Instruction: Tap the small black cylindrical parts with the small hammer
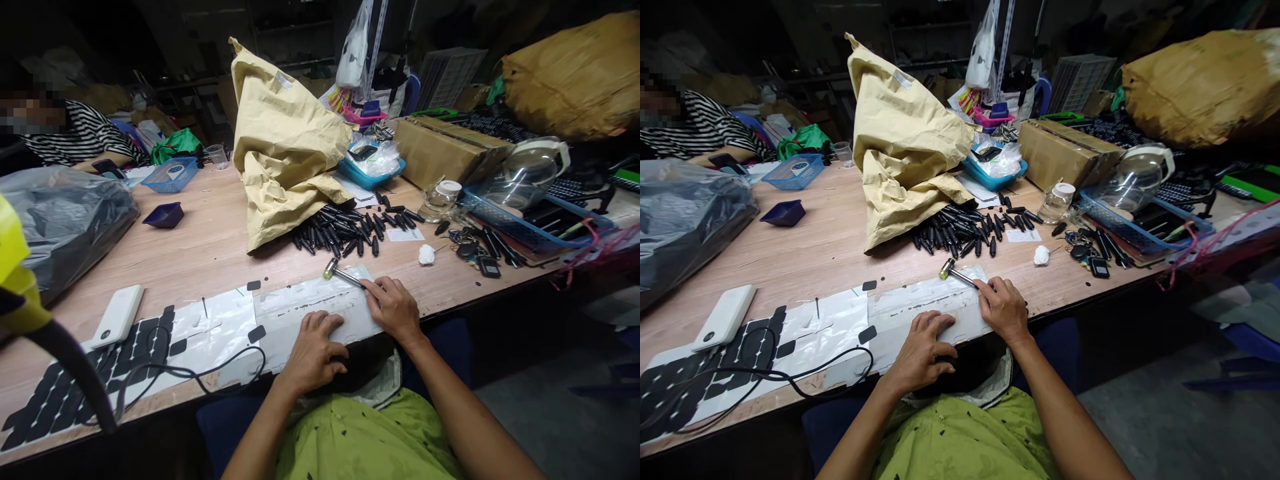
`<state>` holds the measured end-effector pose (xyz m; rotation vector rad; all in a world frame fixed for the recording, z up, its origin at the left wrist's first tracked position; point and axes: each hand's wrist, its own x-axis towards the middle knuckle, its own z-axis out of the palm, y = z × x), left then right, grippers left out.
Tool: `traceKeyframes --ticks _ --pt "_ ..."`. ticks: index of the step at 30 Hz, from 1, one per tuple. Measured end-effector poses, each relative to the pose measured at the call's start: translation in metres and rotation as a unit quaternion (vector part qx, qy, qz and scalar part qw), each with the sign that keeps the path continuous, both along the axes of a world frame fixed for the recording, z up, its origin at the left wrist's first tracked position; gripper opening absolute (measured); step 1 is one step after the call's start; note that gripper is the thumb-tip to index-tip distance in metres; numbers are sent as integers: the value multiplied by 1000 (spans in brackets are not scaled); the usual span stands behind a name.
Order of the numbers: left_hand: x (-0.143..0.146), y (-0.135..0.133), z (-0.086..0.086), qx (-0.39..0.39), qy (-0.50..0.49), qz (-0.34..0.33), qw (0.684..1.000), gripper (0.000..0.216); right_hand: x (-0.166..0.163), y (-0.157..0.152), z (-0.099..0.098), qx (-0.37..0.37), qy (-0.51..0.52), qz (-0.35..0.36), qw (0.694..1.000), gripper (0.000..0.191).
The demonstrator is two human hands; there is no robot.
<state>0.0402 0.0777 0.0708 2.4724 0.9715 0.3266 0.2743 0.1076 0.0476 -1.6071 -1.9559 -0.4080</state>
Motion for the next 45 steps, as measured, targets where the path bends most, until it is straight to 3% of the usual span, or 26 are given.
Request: traceKeyframes --ticks 19,32,35,37,41,45 --pt "-1 1 -2 -11 -9 -12 1000 39 0 0 -1 3 4 -5 1000 31" --pt "0 -2 6 -45 -42 25 998 24 -2 -1 -1 -12 12 -4 1000 32" --pt "2 7 10 -85 -109 88 986 17 -3 -1 0 -13 7 -10 1000 33" --pt "5 23 16 -110 -167 166 966 10 -3 -1 1 -3 4 -6 1000 32" --pt "19 80 32 -115 -221 330 910 21 -5 -2 2 -5 4 -1 1000 31" --pt "38 142 42 -41 -161 436 885 24 -6 -3 3 -13 6 1 1000 31"
